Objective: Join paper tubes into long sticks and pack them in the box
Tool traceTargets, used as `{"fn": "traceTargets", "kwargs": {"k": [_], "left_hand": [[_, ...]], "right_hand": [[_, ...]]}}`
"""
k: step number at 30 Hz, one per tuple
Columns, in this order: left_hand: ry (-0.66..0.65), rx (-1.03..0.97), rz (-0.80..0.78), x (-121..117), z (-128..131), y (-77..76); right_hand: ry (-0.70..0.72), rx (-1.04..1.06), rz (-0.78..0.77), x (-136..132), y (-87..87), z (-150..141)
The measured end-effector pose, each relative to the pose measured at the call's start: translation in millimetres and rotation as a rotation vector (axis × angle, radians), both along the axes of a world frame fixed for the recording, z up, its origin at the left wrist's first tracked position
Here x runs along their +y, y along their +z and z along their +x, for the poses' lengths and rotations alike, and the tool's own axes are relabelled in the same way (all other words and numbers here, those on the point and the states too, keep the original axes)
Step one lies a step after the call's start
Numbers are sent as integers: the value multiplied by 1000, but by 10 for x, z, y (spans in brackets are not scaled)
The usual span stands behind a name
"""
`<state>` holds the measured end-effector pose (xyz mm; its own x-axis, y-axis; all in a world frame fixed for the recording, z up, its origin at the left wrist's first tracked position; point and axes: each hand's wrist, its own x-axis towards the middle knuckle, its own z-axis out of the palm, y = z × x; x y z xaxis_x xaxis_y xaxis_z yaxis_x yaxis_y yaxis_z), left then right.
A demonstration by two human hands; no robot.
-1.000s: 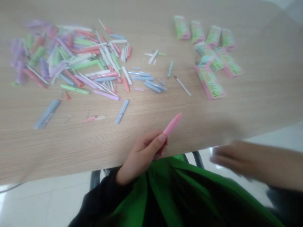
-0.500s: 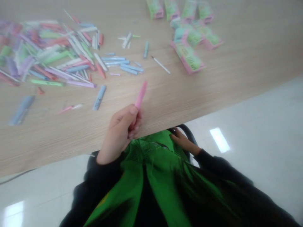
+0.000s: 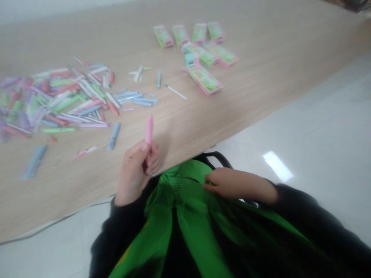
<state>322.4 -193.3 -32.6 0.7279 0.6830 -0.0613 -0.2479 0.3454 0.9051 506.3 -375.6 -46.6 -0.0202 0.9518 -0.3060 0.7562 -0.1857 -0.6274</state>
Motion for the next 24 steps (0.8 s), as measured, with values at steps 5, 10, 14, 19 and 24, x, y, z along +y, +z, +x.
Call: {"fn": "traceTargets", "kwargs": {"k": [5,10,14,19,24], "left_hand": [[-112,203,257,-71,-53,46],[-128,237,361,-85,-65,123],[-91,147,215,-6,-102,116],[-4,3,95,138,-131,100],[67,-44,58,303,-183,105]], "right_hand": [[-210,589,295,423,496,-82],[-197,928,446,869,604,-249],[-183,844,558,1196,729,-298],[-132,713,685,1541,936,-336],[-102,652,717,1830,1064,-368]]}}
